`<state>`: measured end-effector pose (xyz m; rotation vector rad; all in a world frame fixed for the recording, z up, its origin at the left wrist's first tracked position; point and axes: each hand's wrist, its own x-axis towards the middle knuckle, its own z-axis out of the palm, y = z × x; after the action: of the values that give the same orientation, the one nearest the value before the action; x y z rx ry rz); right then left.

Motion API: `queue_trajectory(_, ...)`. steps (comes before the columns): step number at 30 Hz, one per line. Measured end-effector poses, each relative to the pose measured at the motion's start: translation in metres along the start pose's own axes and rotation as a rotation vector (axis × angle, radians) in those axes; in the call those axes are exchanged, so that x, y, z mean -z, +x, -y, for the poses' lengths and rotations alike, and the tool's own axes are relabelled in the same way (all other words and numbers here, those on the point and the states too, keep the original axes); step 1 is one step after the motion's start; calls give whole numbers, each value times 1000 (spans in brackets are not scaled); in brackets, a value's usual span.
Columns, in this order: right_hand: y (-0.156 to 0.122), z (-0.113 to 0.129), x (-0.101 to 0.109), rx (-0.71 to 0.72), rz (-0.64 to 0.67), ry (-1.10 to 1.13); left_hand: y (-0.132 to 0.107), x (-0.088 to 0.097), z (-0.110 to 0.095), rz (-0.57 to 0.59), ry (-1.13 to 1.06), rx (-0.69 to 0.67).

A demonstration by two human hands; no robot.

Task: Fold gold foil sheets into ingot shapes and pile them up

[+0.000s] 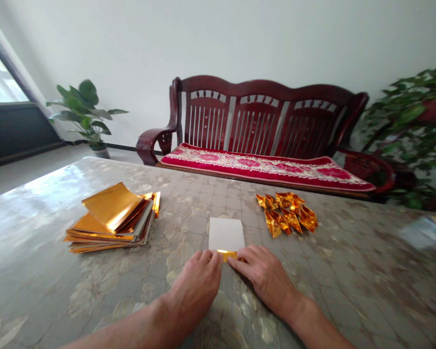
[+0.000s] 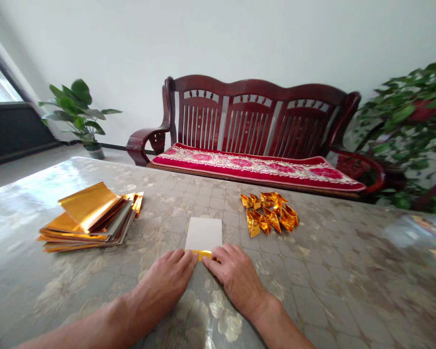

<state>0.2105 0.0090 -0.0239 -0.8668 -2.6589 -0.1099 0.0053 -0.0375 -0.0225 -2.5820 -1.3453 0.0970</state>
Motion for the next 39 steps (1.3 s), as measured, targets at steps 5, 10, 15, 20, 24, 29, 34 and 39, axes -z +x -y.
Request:
queue_trajectory(5,-5,-2,-2,-16,-92,39,-9,4,-3,18,68,55)
queue_trajectory(10,-11,-6,2,-45,-145,93,-11,5,-4,29,98,89)
queue_trajectory(15,-19,-13,5,-72,-165,105,-13,-2,0,64,85,70)
queue_trajectory(20,-20,-15,4,-75,-183,102,-13,-2,1,88,75,72)
queue_trajectory(24,-19,-14,1,-93,-218,101,-11,7,1,61,34,126)
queue_trajectory(29,-20,-13,2,-165,-311,133,-7,19,7,120,-66,140)
queue_trajectory(34,-13,-9,4,-153,-231,89,-1,30,15,173,-116,130)
queue_trajectory(39,-5,-9,0,-171,-121,-23,6,33,25,196,-203,191)
